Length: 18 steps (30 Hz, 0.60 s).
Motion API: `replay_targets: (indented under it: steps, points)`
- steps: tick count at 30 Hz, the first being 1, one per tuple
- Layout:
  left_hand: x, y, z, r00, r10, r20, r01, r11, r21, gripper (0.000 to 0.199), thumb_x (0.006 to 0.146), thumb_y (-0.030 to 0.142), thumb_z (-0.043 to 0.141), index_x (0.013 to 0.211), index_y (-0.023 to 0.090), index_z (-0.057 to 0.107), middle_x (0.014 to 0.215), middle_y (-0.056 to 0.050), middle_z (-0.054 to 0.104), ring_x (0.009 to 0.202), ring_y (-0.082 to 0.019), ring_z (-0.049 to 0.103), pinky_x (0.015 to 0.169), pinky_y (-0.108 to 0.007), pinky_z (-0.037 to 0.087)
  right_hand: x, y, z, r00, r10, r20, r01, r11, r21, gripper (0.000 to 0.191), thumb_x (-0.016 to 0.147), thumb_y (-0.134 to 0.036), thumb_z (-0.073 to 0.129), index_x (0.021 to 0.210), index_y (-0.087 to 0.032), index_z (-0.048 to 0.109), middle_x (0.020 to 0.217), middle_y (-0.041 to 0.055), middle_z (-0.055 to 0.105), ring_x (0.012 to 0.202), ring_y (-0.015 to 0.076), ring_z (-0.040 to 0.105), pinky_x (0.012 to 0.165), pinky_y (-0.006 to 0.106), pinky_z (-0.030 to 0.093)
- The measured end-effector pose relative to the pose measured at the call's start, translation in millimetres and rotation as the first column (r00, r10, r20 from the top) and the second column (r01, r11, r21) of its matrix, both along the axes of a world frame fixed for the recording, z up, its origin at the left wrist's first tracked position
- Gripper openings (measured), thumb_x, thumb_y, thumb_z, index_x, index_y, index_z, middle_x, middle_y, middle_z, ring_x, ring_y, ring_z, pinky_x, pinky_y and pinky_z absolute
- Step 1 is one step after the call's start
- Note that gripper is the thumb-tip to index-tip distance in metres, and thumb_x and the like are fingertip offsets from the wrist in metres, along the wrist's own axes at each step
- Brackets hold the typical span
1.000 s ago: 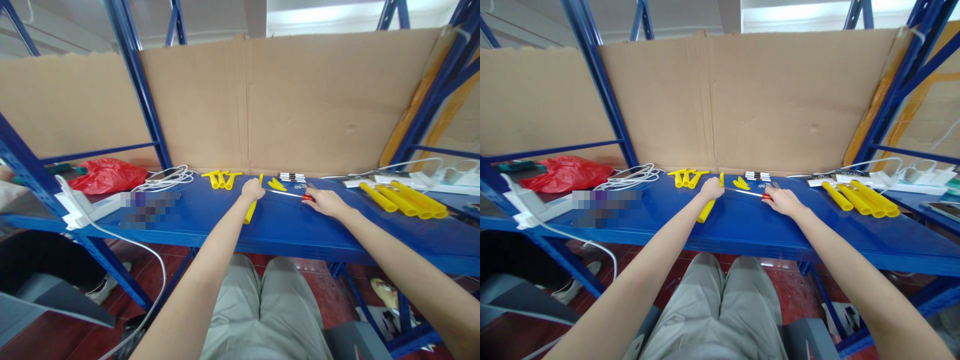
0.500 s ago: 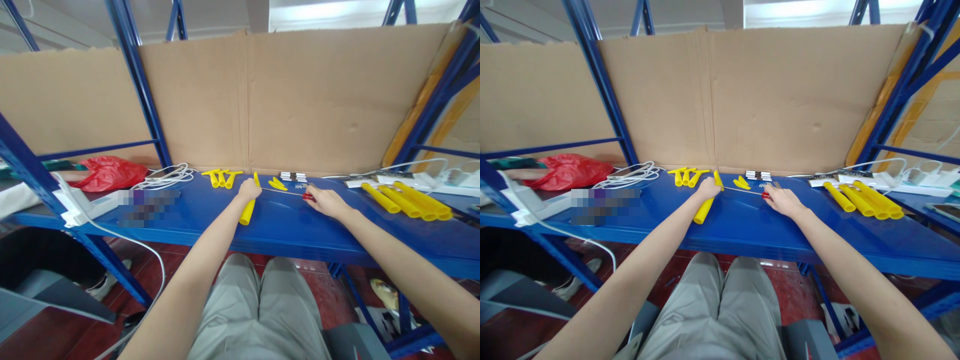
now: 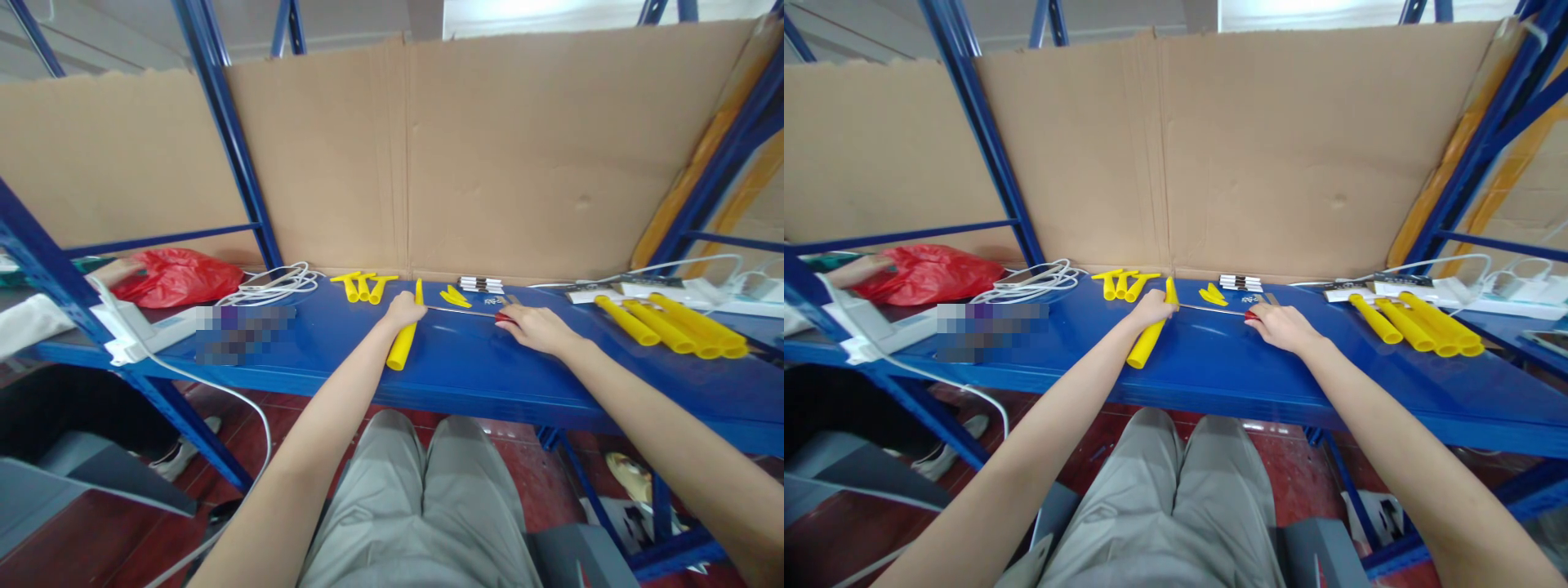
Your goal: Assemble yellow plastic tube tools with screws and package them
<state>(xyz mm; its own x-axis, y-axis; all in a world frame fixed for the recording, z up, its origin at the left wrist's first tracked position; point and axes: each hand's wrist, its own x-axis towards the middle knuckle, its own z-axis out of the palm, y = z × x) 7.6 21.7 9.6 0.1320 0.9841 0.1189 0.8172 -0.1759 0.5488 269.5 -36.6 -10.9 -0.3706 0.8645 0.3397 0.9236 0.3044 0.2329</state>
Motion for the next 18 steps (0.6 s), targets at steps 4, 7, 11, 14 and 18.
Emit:
replay_targets:
  steps: [4,7,11,14,18]
  points:
    - [-2.9,8.6,-7.9,0.985,-0.026,0.17,0.033,0.999,-0.041,0.01,0.074,0.015,0.058,0.076,0.008,0.065,0.077,-0.012,0.069,0.069,-0.019,0.065,0.056,-0.023,0.045,-1.5,-1.9,1.6,0.997,-0.068,-0.025,0.068,0.998,0.002,0.033,0.092,-0.039,0.04,0.114,-0.018,0.052,0.101,0.0116,0.07,0.085,0.0248,0.067,0.068,0.032,0.047]
    - [-3.7,11.9,-11.6,0.97,-0.034,0.241,0.048,0.997,-0.053,0.007,0.073,0.015,0.06,0.069,0.01,0.062,0.073,-0.009,0.067,0.062,-0.016,0.062,0.053,-0.022,0.043,0.5,-1.3,2.3,0.998,-0.064,-0.013,0.064,0.998,0.007,0.025,0.092,-0.035,0.04,0.106,-0.02,0.053,0.094,0.0091,0.07,0.079,0.023,0.066,0.064,0.03,0.044]
    - [-3.7,11.7,-11.5,0.953,-0.027,0.302,0.054,0.995,-0.082,0.006,0.074,0.014,0.059,0.068,0.011,0.059,0.072,-0.008,0.066,0.059,-0.014,0.06,0.052,-0.022,0.043,2.1,-0.9,2.6,1.0,-0.019,0.013,0.019,0.999,0.039,0.025,0.092,-0.037,0.039,0.099,-0.02,0.056,0.097,0.0104,0.069,0.083,0.0227,0.065,0.065,0.029,0.044]
    - [-4.4,12.1,-11.8,0.961,-0.033,0.275,0.054,0.996,-0.07,0.007,0.074,0.015,0.059,0.068,0.011,0.059,0.072,-0.008,0.066,0.059,-0.014,0.06,0.052,-0.022,0.043,1.2,-1.0,2.7,1.0,-0.003,0.012,0.002,0.999,0.033,0.027,0.093,-0.036,0.038,0.1,-0.019,0.058,0.101,0.0122,0.069,0.09,0.0239,0.064,0.068,0.03,0.045]
    - [-4.5,10.8,-11.0,0.969,-0.046,0.243,0.062,0.996,-0.059,0.009,0.074,0.015,0.058,0.066,0.011,0.059,0.071,-0.008,0.066,0.059,-0.014,0.06,0.052,-0.022,0.043,-0.2,-0.8,2.9,1.0,-0.006,-0.005,0.006,1.0,0.005,0.028,0.094,-0.034,0.037,0.102,-0.018,0.058,0.104,0.0126,0.069,0.094,0.0241,0.063,0.072,0.031,0.046]
